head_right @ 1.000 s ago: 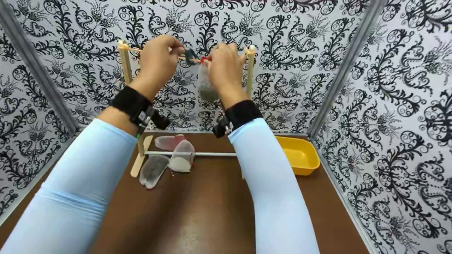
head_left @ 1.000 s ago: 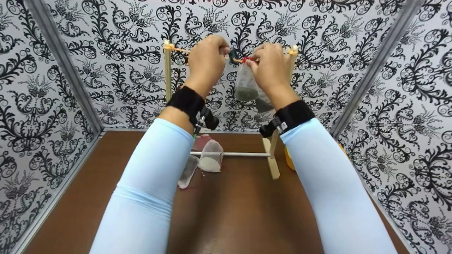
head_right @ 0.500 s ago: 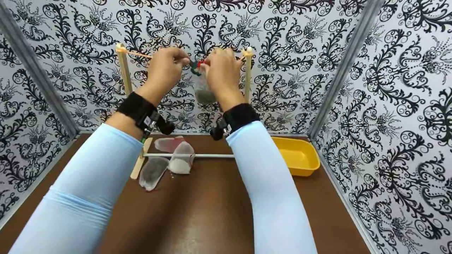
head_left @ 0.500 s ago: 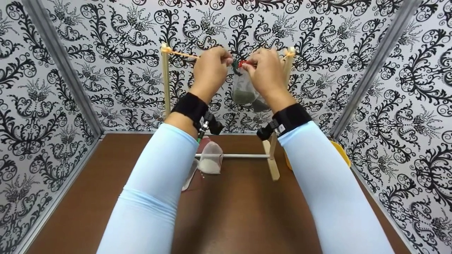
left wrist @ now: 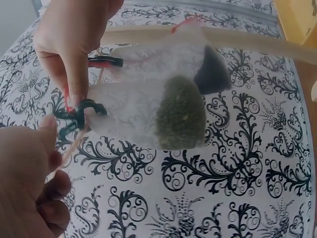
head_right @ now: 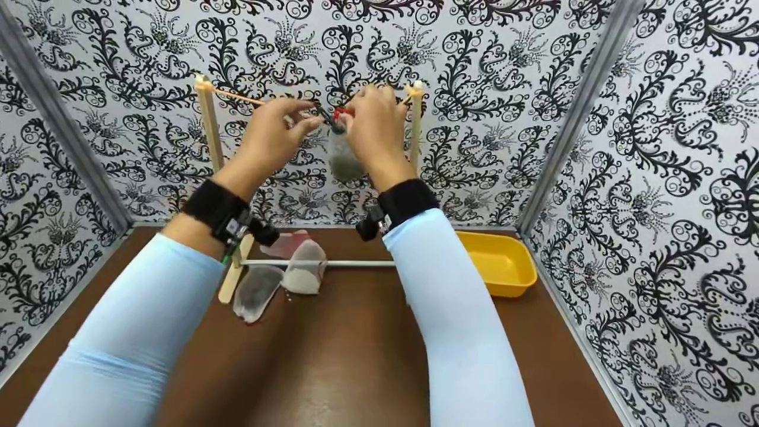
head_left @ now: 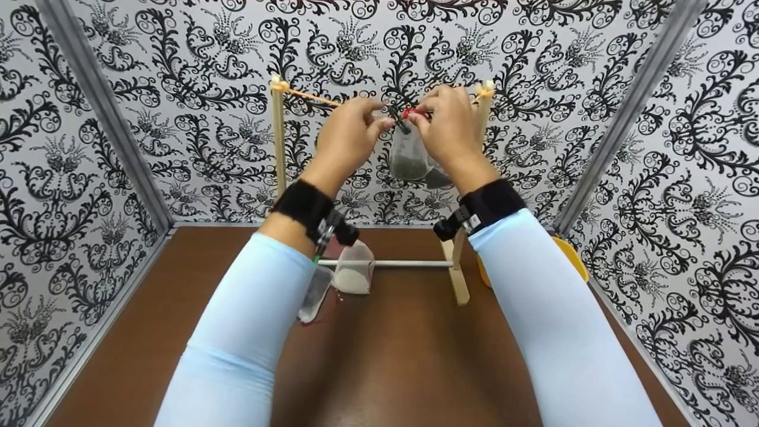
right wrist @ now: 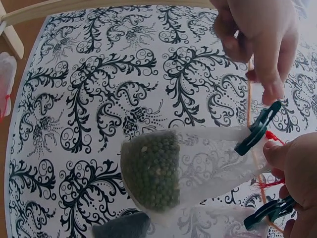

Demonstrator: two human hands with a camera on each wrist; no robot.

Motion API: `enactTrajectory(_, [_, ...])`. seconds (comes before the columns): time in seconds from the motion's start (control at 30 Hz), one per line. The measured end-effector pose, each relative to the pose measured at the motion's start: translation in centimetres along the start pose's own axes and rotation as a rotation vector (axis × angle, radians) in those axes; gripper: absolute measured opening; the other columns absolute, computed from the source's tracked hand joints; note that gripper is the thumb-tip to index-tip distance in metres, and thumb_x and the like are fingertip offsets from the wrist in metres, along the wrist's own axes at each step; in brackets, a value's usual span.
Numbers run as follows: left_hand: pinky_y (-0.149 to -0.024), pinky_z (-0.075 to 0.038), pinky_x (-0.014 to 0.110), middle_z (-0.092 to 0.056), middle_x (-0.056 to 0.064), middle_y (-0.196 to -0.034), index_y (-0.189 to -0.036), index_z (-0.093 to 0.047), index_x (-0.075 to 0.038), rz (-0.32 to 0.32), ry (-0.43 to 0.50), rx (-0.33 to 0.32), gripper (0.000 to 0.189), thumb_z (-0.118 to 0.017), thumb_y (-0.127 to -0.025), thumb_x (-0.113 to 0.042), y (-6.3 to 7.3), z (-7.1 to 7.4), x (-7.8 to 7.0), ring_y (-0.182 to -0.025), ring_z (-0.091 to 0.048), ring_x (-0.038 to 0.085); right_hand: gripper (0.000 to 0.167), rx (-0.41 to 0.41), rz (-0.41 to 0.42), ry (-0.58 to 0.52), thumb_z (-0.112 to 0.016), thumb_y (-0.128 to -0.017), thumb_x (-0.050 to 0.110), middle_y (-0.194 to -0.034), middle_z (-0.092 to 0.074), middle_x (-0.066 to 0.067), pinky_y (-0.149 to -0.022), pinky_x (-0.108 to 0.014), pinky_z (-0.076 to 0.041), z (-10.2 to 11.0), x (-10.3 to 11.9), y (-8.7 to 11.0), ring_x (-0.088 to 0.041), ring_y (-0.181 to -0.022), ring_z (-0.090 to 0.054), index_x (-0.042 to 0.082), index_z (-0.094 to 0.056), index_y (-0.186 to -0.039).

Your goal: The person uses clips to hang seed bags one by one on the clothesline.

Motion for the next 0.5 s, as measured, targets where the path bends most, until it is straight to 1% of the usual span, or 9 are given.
enactTrajectory(0.03, [-0.091,-0.062,0.031,-0.076,0.001,-0.126,-0.151,-0.071,-0.021,-0.020,0.002,-0.030,0.045,-0.074,-0.110,-0.041,0.5,0.1,0.4,-0.106,-0.071,0.017,0.026,-0.010,0.011,0.022,-0.078,-0.106,0.043,-0.141,-0.073,0.010,-0.135,-0.053,-0.025,0.0,0.1,0.1,-0.019,-0.135,-0.059,0.024,-0.085,-0.122])
enactTrajectory(0.1, [-0.091,-0.061,0.031,-0.077,0.000,-0.122,-0.139,-0.076,-0.019,-0.033,0.016,-0.061,0.036,-0.074,-0.110,-0.040,1.6,0.1,1.6,-0.104,-0.070,0.015,0.027,-0.028,0.035,0.077,-0.078,-0.106,0.046,-0.143,-0.073,0.011,-0.139,-0.059,-0.014,-0.2,0.3,0.2,-0.019,-0.138,-0.059,0.026,-0.085,-0.122])
enactTrajectory(0.17, [-0.092,-0.062,0.033,-0.078,0.002,-0.118,-0.128,-0.079,-0.017,-0.040,0.041,-0.063,0.028,-0.075,-0.110,-0.038,3.0,-0.2,3.2,-0.102,-0.071,0.017,0.027,-0.044,0.065,0.127,-0.076,-0.107,0.048,-0.146,-0.072,0.010,-0.141,-0.063,-0.007,-0.4,0.5,0.4,-0.022,-0.141,-0.059,0.026,-0.085,-0.120])
enactTrajectory(0.23, [-0.092,-0.064,0.036,-0.081,0.004,-0.115,-0.120,-0.080,-0.014,-0.042,0.066,-0.051,0.024,-0.074,-0.111,-0.037,4.5,-0.7,5.0,-0.100,-0.072,0.020,0.028,-0.050,0.087,0.149,-0.075,-0.108,0.047,-0.151,-0.071,0.008,-0.141,-0.063,-0.011,-0.6,0.6,0.6,-0.024,-0.147,-0.057,0.024,-0.085,-0.119])
enactTrajectory(0.33, [-0.090,-0.066,0.041,-0.083,0.005,-0.111,-0.117,-0.081,-0.014,-0.006,0.097,-0.039,0.024,-0.075,-0.111,-0.037,7.0,-1.7,8.7,-0.096,-0.075,0.023,0.025,-0.045,0.122,0.133,-0.076,-0.109,0.040,-0.161,-0.065,0.004,-0.139,-0.060,-0.022,-0.9,0.8,0.8,-0.029,-0.157,-0.051,0.018,-0.085,-0.116])
enactTrajectory(0.4, [-0.090,-0.067,0.045,-0.084,0.007,-0.110,-0.116,-0.081,-0.013,0.035,0.098,-0.044,0.025,-0.076,-0.110,-0.036,8.9,-2.4,11.7,-0.096,-0.077,0.026,0.023,-0.041,0.150,0.099,-0.077,-0.108,0.034,-0.168,-0.060,0.000,-0.136,-0.059,-0.030,-1.1,0.9,1.0,-0.032,-0.163,-0.044,0.014,-0.085,-0.115])
enactTrajectory(0.5, [-0.091,-0.066,0.052,-0.086,0.011,-0.112,-0.118,-0.083,-0.011,0.117,0.057,-0.043,0.028,-0.076,-0.110,-0.037,11.8,-3.6,16.7,-0.098,-0.079,0.032,0.020,-0.052,0.194,0.085,-0.079,-0.107,0.030,-0.174,-0.055,-0.003,-0.138,-0.062,-0.028,-1.2,1.1,1.5,-0.036,-0.168,-0.038,0.012,-0.086,-0.113])
Point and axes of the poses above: each hand's wrist, its own y-axis away from the middle knuckle, its own z-axis out of the back of the hand, x = y × z, the point moved 10 cm from there along -y, towards the middle knuckle
